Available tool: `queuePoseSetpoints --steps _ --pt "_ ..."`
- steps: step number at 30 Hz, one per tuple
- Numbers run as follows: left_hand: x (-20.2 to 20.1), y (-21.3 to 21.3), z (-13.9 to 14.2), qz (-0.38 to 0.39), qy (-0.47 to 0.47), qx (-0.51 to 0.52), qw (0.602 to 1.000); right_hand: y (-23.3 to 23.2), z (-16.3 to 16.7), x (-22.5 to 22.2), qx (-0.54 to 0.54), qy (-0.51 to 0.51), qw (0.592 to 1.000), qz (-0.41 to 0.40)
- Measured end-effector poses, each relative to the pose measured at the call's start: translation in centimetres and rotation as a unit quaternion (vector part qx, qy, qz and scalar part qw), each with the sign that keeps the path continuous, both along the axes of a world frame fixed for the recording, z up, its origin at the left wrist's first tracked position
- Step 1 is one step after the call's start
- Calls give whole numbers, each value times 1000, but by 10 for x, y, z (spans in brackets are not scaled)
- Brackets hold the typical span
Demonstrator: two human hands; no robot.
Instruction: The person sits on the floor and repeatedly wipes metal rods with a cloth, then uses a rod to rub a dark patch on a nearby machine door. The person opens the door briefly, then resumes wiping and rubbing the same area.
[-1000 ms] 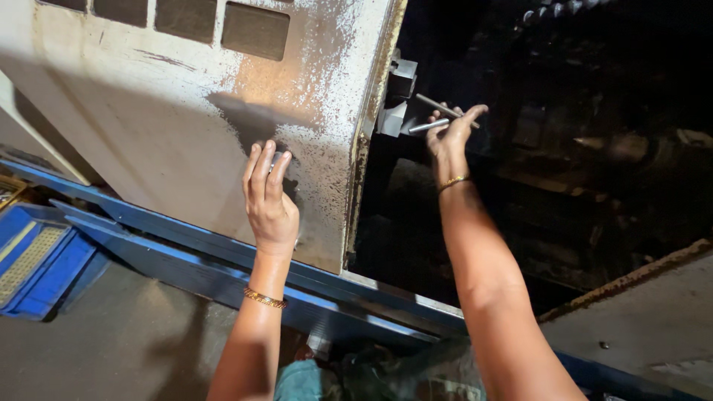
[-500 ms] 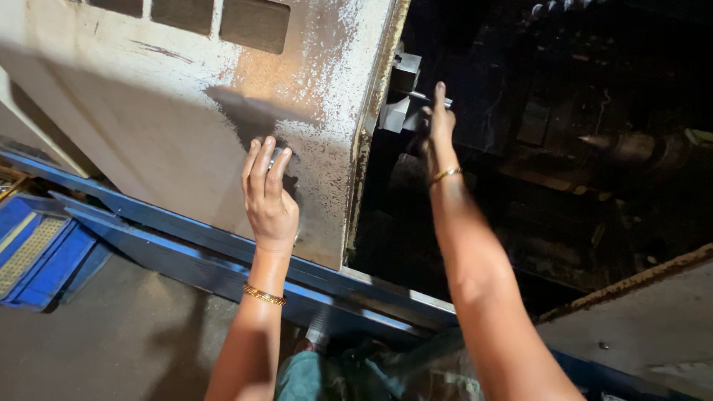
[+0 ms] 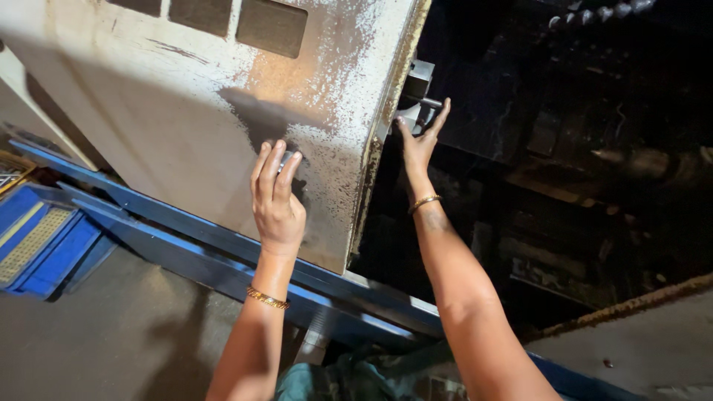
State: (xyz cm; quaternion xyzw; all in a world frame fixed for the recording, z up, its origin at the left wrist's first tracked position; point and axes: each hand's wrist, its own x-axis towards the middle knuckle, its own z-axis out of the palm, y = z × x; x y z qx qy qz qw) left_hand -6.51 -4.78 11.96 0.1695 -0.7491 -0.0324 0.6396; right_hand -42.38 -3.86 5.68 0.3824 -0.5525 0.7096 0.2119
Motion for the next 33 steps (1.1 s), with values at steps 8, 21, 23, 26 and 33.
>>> queuePoseSetpoints --steps 8,21,23,26,33 --pt "4 4 1 -6 11 0 1000 3 -16 -6 -24 -13 999 25" --pt "5 5 2 -13 15 3 1000 1 -14 -5 -56 -49 994 83" --pt "5 6 2 -9 14 3 1000 2 -9 2 -59 -74 992 89" --pt "5 6 2 -9 15 8 1000 5 -3 11 -68 -193 968 145" --pt "2 1 3 -6 13 6 1000 -1 1 4 -55 -35 996 68"
